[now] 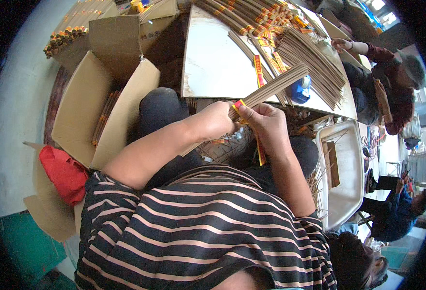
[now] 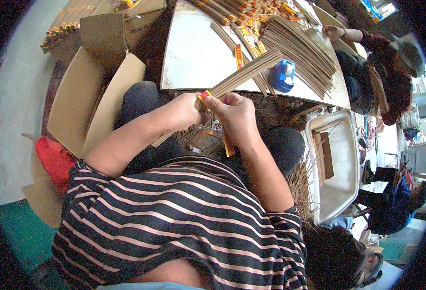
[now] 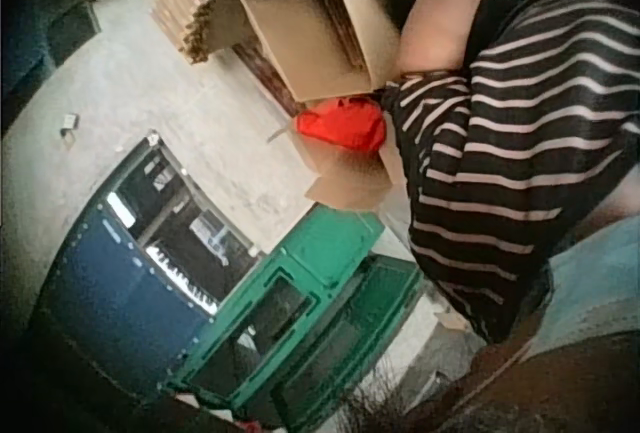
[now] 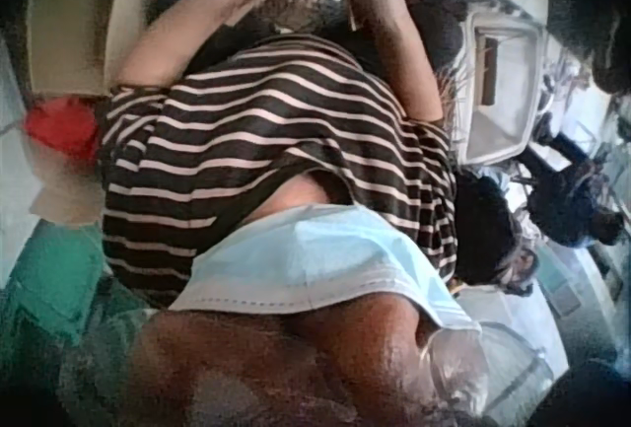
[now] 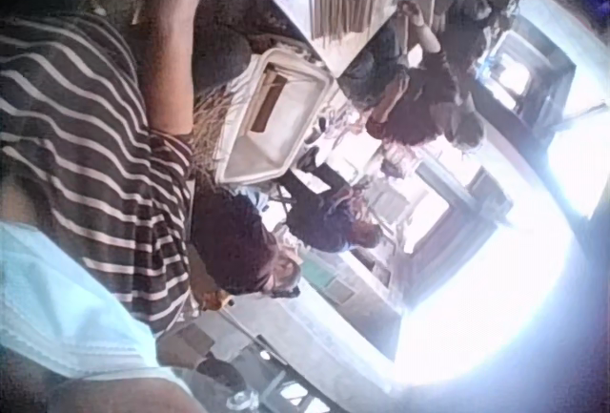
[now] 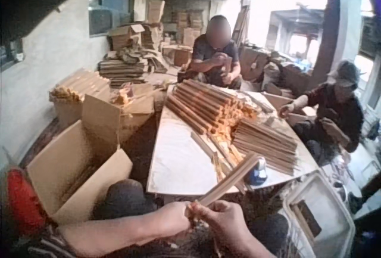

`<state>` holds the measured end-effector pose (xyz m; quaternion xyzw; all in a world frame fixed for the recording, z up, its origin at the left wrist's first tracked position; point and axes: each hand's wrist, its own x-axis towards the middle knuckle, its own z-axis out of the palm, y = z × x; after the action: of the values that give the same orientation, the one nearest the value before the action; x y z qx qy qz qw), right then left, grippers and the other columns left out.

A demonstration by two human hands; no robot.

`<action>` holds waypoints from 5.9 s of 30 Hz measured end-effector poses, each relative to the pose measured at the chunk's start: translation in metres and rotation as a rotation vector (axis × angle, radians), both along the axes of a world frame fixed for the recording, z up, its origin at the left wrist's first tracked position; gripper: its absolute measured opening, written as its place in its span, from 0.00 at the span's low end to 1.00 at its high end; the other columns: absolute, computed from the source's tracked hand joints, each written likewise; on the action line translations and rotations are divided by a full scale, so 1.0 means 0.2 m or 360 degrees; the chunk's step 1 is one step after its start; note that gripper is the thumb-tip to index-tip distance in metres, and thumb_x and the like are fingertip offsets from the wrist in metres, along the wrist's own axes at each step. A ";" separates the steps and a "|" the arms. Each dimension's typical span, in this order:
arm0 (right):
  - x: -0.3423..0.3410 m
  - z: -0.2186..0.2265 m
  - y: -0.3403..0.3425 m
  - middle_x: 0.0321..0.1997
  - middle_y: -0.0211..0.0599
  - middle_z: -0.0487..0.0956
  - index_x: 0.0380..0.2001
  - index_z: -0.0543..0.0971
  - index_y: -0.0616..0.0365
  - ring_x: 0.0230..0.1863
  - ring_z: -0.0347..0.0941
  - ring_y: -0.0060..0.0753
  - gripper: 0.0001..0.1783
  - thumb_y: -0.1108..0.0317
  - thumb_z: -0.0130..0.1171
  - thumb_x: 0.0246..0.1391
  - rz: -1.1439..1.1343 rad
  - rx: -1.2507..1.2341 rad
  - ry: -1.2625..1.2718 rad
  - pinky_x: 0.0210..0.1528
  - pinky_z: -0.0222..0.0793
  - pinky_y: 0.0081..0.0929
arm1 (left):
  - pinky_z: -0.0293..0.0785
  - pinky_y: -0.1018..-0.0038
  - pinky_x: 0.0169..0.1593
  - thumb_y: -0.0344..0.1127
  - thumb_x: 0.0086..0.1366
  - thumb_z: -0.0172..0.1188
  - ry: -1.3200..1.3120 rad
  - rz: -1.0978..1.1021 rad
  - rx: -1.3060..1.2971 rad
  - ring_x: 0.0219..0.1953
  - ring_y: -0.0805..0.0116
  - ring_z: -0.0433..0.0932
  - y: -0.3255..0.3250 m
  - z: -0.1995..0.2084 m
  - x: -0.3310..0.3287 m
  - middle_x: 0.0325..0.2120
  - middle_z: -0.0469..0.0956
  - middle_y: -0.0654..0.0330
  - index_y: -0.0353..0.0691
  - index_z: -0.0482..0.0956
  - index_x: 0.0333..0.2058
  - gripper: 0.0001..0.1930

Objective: The person gathers thin wooden sticks, aligns them into bundles, and wraps each bundle with a small paper label. They repeat this process multiple times, placing finished bundles on the table.

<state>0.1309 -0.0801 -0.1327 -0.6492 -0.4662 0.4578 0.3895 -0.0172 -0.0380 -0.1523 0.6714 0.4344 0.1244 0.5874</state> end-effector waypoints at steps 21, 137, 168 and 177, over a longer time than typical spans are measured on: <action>-0.05 0.01 -0.05 0.21 0.27 0.74 0.27 0.77 0.67 0.21 0.63 0.14 0.20 0.57 0.64 0.47 0.0086 -0.0127 0.0018 0.20 0.58 0.14 | 0.59 0.80 0.16 0.33 0.49 0.61 0.0045 0.0045 -0.0305 0.13 0.80 0.63 -0.09 0.02 -0.07 0.14 0.69 0.67 0.35 0.72 0.36 0.15; 0.10 -0.04 -0.13 0.36 0.38 0.75 0.39 0.68 0.67 0.32 0.74 0.27 0.15 0.72 0.58 0.50 0.0193 0.0229 0.0906 0.38 0.70 0.23 | 0.67 0.85 0.21 0.52 0.64 0.45 -0.0727 0.0141 -0.0837 0.16 0.79 0.68 -0.11 0.08 0.02 0.17 0.71 0.62 0.36 0.75 0.29 0.22; 0.06 0.06 -0.10 0.32 0.36 0.76 0.36 0.69 0.66 0.30 0.73 0.20 0.13 0.73 0.58 0.48 0.0039 0.0310 0.0627 0.34 0.71 0.19 | 0.76 0.75 0.39 0.33 0.65 0.48 -0.0639 0.0150 0.1023 0.39 0.58 0.78 -0.16 0.03 0.04 0.40 0.75 0.45 0.29 0.66 0.51 0.19; 0.05 0.06 -0.10 0.33 0.36 0.76 0.37 0.69 0.66 0.32 0.72 0.21 0.13 0.73 0.57 0.49 -0.0020 0.0276 0.0701 0.35 0.71 0.19 | 0.76 0.70 0.42 0.30 0.60 0.54 -0.0519 -0.0011 0.1522 0.39 0.52 0.77 -0.13 -0.03 0.04 0.40 0.72 0.42 0.31 0.58 0.56 0.27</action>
<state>0.1417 -0.1002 -0.1213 -0.5005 -0.4034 0.5441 0.5391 -0.0097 -0.0646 -0.1575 0.8387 0.2291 0.4106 0.2746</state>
